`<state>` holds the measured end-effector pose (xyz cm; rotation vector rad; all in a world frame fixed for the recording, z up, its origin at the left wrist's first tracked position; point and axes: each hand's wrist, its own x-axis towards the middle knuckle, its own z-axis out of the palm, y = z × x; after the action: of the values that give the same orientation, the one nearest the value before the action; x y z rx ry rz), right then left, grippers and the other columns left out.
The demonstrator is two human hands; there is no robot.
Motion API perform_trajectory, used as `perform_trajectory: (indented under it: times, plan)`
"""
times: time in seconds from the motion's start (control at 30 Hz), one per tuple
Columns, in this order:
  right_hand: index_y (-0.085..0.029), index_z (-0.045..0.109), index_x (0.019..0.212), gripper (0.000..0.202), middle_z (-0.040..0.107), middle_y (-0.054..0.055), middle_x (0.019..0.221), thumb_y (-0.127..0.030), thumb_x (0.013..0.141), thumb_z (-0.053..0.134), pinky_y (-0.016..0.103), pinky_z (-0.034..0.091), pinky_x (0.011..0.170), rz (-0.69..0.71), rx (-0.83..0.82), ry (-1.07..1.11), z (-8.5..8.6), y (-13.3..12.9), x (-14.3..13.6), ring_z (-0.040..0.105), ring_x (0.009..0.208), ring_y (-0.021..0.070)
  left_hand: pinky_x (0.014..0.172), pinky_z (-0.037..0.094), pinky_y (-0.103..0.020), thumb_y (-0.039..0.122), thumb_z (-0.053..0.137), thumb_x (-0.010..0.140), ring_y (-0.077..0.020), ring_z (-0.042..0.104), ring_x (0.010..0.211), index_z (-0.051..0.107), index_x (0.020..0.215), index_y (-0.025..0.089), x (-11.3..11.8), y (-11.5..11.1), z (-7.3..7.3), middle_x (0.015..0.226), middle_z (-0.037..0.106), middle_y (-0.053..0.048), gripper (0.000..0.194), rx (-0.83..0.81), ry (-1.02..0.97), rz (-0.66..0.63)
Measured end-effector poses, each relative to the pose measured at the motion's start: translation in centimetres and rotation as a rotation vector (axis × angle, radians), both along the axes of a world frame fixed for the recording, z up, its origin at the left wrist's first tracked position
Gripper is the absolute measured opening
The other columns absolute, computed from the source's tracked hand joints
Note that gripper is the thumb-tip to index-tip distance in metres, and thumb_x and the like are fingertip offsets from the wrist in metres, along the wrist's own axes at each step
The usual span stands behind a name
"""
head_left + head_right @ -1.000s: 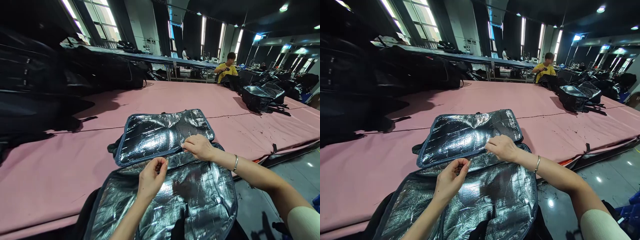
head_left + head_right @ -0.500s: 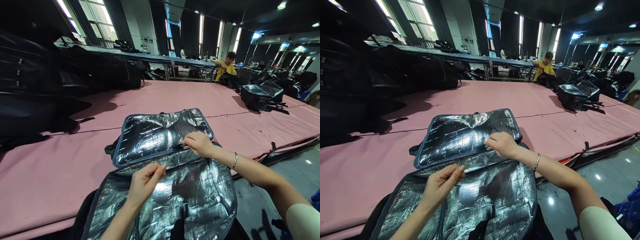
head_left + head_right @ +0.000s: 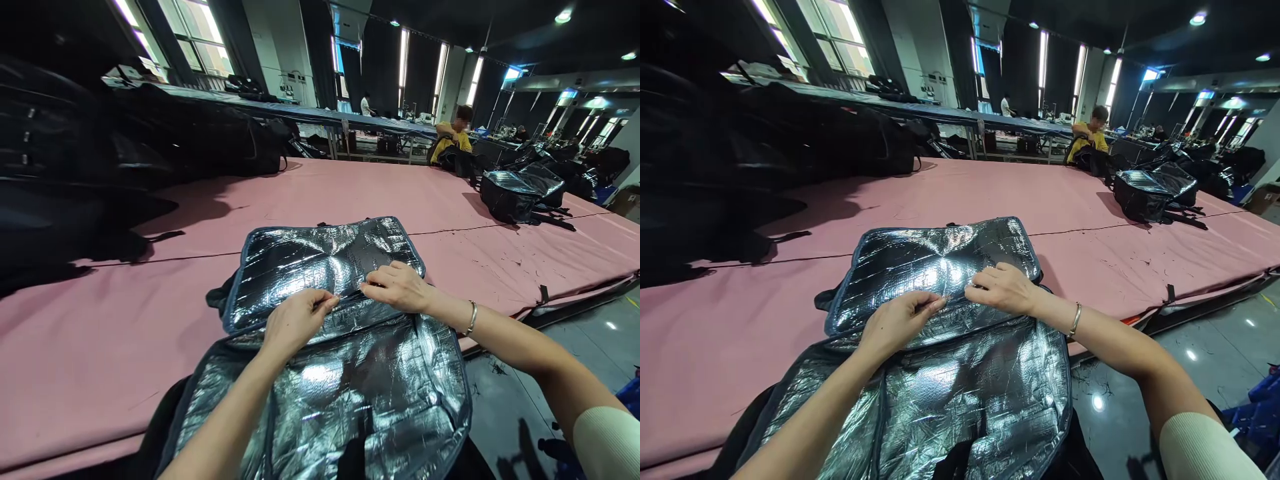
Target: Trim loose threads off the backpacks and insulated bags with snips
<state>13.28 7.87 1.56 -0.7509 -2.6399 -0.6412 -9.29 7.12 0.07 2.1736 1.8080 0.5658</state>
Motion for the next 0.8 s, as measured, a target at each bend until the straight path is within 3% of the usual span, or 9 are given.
perform_trajectory:
  times: [0.17, 0.27, 0.43, 0.63, 0.8]
  plan:
    - [-0.021, 0.058, 0.094, 0.029, 0.062, 0.002, 0.091, -0.01, 0.097, 0.032, 0.029, 0.024, 0.062, 0.047, 0.07, -0.065, 0.5, -0.1, 0.4, 0.044, 0.073, 0.0129, 0.053, 0.032, -0.025, 0.05, 0.04, 0.08, -0.0213, 0.059, 0.07, 0.066, 0.075, 0.025, 0.4, -0.3, 1.2, 0.078, 0.069, -0.002, 0.036, -0.105, 0.055, -0.001]
    - [-0.02, 0.058, 0.092, 0.025, 0.061, 0.002, 0.091, -0.007, 0.094, 0.037, 0.029, 0.023, 0.062, 0.0, 0.052, -0.084, 0.9, 0.1, 0.4, 0.044, 0.074, 0.0135, 0.055, 0.033, -0.026, 0.05, 0.036, 0.082, -0.0213, 0.059, 0.074, 0.065, 0.08, 0.024, 0.4, -0.5, 1.4, 0.084, 0.068, -0.002, 0.038, -0.138, 0.073, -0.014]
    - [-0.019, 0.058, 0.099, 0.011, 0.06, 0.004, 0.095, -0.017, 0.088, 0.056, 0.029, 0.025, 0.062, -0.054, -0.132, -0.165, 2.5, 1.1, 0.1, 0.048, 0.082, 0.0161, 0.059, 0.034, -0.026, 0.048, 0.037, 0.083, -0.0217, 0.059, 0.08, 0.065, 0.084, 0.025, 0.2, -0.5, 1.3, 0.092, 0.068, -0.001, 0.036, -0.144, 0.069, -0.012]
    - [-0.02, 0.058, 0.104, 0.016, 0.06, 0.004, 0.095, -0.028, 0.09, 0.057, 0.028, 0.029, 0.064, 0.024, -0.328, -0.156, 3.1, 2.0, -0.4, 0.05, 0.085, 0.016, 0.06, 0.035, -0.026, 0.047, 0.037, 0.083, -0.0217, 0.06, 0.079, 0.065, 0.084, 0.025, 0.2, -0.4, 1.1, 0.089, 0.068, -0.002, 0.035, -0.147, 0.086, -0.007]
    - [-0.02, 0.058, 0.1, 0.011, 0.059, 0.004, 0.093, -0.018, 0.093, 0.049, 0.03, 0.025, 0.063, -0.01, -0.142, -0.171, 2.7, 1.2, -0.7, 0.046, 0.082, 0.0164, 0.06, 0.035, -0.026, 0.046, 0.037, 0.083, -0.0213, 0.059, 0.079, 0.064, 0.083, 0.025, 0.2, -0.4, 1.0, 0.089, 0.068, -0.001, 0.034, -0.139, 0.078, -0.016]
